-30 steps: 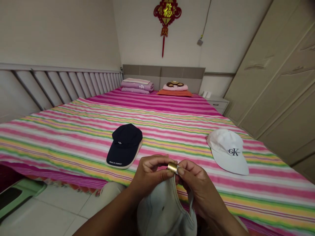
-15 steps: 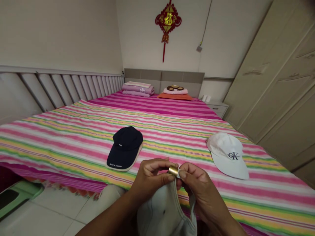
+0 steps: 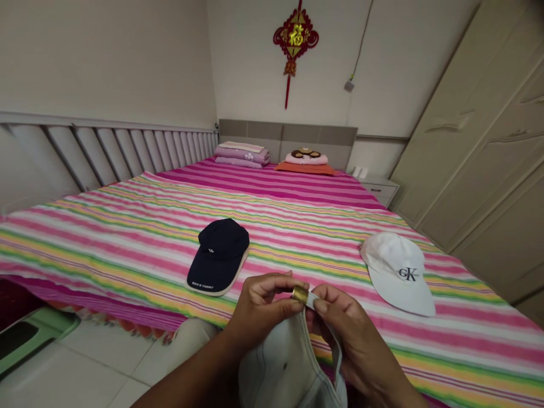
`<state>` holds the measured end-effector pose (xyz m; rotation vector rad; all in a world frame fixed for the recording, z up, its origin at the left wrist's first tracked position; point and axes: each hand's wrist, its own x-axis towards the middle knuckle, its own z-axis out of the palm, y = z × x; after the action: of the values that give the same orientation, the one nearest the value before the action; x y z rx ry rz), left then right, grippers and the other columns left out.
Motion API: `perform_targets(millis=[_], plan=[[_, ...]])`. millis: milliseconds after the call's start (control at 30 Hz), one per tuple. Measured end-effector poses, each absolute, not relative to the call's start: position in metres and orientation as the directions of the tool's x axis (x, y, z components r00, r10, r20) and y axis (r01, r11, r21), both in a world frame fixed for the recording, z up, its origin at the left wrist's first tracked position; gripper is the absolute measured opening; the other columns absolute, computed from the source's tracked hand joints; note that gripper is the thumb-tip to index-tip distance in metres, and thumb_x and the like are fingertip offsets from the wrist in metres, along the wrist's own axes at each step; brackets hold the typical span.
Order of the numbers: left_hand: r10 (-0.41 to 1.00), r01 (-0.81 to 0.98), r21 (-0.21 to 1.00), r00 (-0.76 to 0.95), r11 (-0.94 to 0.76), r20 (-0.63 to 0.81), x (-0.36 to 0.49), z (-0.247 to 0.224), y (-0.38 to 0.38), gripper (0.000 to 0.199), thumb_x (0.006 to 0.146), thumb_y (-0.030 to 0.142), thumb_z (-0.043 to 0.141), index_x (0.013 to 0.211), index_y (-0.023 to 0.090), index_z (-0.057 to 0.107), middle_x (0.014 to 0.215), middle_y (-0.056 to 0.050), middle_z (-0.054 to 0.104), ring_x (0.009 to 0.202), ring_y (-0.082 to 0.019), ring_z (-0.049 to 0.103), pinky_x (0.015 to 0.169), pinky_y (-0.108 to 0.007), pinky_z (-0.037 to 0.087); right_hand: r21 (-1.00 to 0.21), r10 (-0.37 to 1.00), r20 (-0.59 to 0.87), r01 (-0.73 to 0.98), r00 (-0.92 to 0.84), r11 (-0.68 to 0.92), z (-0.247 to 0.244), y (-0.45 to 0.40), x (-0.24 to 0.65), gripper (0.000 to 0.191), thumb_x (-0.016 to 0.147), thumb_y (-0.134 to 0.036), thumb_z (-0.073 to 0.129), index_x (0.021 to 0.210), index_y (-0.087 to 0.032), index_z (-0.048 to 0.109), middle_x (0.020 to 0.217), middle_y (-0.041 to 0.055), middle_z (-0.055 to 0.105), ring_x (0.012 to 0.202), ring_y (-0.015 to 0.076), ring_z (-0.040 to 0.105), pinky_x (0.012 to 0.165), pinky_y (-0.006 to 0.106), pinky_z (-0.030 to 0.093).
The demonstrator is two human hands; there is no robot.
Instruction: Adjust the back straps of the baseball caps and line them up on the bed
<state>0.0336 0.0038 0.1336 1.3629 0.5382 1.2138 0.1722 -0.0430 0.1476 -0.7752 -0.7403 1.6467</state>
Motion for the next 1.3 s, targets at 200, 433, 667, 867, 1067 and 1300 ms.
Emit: perform_targets(millis=[200,433,667,867,1067,1300], plan=[[0.846,-0.32,0.908,0.371,-0.271,0.384,0.034,0.132,0.003,0.024,0.061,0.015,0.071,0.084,0.022,0.07,0.083,-0.003,0.07,0.084,-0.017,0.062,0.098,-0.036,0.032,-0.841,0.987,-0.105,-0.52,-0.121,-0.153,0.147,-0.043,0.171,0.019,0.062,-0.024,0.071,0.058,-0.015,0.055,0.052,-0.0023,0.056,0.048,0.006,0.046,0.047,0.016,0.036],[0.83,-0.323,0.904,0.392,-0.28,0.397,0.034,0.129,0.004,0.022,0.063,0.014,0.069,0.084,0.02,0.068,0.086,-0.003,0.07,0.083,-0.015,0.062,0.101,-0.036,0.026,-0.864,0.984,-0.112,-0.476,-0.138,-0.165,0.15,-0.044,0.177,0.024,0.063,-0.031,0.07,0.064,-0.015,0.053,0.054,-0.0016,0.055,0.047,0.0073,0.045,0.046,0.018,0.034],[0.78,-0.339,0.899,0.466,-0.278,0.417,0.036,0.126,0.004,0.019,0.067,0.015,0.065,0.086,0.017,0.061,0.089,-0.005,0.063,0.086,-0.017,0.058,0.086,-0.034,0.038,-0.916,0.984,-0.103,-0.372,-0.148,-0.151,0.149,-0.045,0.184,0.023,0.065,-0.032,0.068,0.063,-0.015,0.054,0.054,-0.0008,0.056,0.051,0.0086,0.047,0.052,0.02,0.036],[0.75,-0.333,0.896,0.501,-0.293,0.431,0.038,0.125,0.005,0.021,0.067,0.016,0.065,0.087,0.017,0.058,0.087,-0.004,0.059,0.085,-0.017,0.054,0.084,-0.033,0.037,-0.914,0.986,-0.088,-0.382,-0.14,-0.136,0.145,-0.045,0.181,0.024,0.065,-0.033,0.068,0.061,-0.015,0.053,0.051,-0.0025,0.052,0.048,0.0075,0.042,0.048,0.02,0.031],[0.759,-0.345,0.886,0.472,-0.309,0.448,0.037,0.123,0.006,0.019,0.068,0.018,0.064,0.086,0.017,0.057,0.088,-0.005,0.058,0.087,-0.018,0.053,0.082,-0.033,0.037,-0.924,0.98,-0.094,-0.352,-0.175,-0.152,0.145,-0.047,0.186,0.021,0.066,-0.032,0.068,0.068,-0.015,0.057,0.058,-0.0005,0.056,0.054,0.0097,0.048,0.054,0.023,0.037],[0.746,-0.308,0.908,0.524,-0.283,0.41,0.039,0.126,0.004,0.021,0.067,0.021,0.065,0.085,0.017,0.057,0.086,-0.005,0.058,0.086,-0.018,0.053,0.079,-0.031,0.038,-0.906,0.98,-0.087,-0.396,-0.179,-0.153,0.146,-0.047,0.183,0.02,0.066,-0.031,0.068,0.063,-0.015,0.055,0.053,-0.0002,0.057,0.049,0.0086,0.045,0.05,0.021,0.035]])
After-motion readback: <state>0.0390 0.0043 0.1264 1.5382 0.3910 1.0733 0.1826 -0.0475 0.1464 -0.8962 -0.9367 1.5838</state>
